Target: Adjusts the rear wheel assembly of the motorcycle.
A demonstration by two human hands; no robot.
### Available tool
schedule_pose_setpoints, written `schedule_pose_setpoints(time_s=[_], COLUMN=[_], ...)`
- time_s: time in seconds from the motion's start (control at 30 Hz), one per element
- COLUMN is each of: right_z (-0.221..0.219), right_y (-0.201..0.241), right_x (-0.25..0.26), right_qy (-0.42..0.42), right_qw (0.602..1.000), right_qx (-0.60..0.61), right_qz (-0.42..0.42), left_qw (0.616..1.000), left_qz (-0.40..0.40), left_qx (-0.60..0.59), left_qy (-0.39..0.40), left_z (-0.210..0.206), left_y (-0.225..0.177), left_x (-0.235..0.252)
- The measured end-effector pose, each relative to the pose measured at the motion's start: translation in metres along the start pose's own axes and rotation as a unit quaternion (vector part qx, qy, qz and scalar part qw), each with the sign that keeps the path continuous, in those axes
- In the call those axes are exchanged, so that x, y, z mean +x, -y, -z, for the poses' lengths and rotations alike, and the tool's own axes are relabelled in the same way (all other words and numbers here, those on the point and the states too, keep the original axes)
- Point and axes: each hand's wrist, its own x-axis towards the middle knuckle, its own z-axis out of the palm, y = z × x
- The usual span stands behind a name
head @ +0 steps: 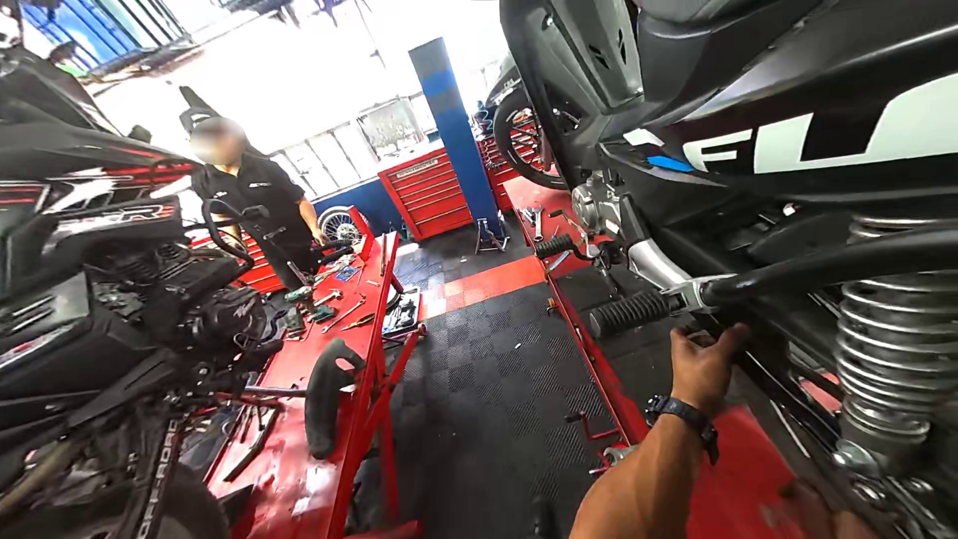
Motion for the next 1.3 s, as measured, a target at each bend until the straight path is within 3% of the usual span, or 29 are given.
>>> schedule_pose_setpoints(time_s=[0.1,0.23,0.37,0.5,0.77,0.87,0.93,1.0,1.1,1.17,1.3], right_z=[-0.019,-0.039,-0.035,-0.006,0.026,0.008,-0.009,-0.018,-0.032,-0.041,-0.037], right_y=[0.014,0.015,-0.004,-0.003,0.010,0.004,0.008,0.022,0.031,0.018,-0.006], right_x=[0.033,0.049,0.020,-0.013,-0.048,-0.025,0.008,0.040,0.051,0.044,0.010], right_qy=[-0.013,-0.013,-0.059,-0.041,-0.111,-0.092,-0.059,-0.011,-0.039,-0.048,-0.058], right_qw=[0.977,0.953,0.983,0.998,0.979,0.989,0.998,0.985,0.953,0.955,0.987], right_qx=[0.213,0.302,0.170,-0.048,-0.168,-0.118,0.007,0.171,0.299,0.281,0.145], right_qz=[0.006,0.026,0.025,-0.022,-0.035,-0.007,0.022,0.001,0.027,0.076,0.036], left_qw=[1.000,0.997,0.995,0.999,0.999,1.000,1.000,1.000,1.000,1.000,0.999], left_qz=[0.015,0.002,-0.084,-0.048,-0.033,-0.023,-0.025,-0.023,-0.017,-0.025,-0.031], left_qx=[0.026,0.081,0.036,0.013,0.017,0.013,0.015,0.014,0.014,0.013,0.010], left_qy=[0.001,0.013,0.036,0.004,-0.008,-0.009,-0.008,-0.007,-0.010,-0.007,0.000], left_z=[0.000,0.007,0.004,-0.005,-0.005,-0.004,-0.003,-0.003,-0.002,-0.003,-0.002], left_y=[0.000,-0.002,0.014,0.011,0.013,0.014,0.013,0.014,0.016,0.015,0.015], left_x=[-0.001,0.002,0.017,0.010,0.009,0.009,0.009,0.011,0.008,0.008,0.009])
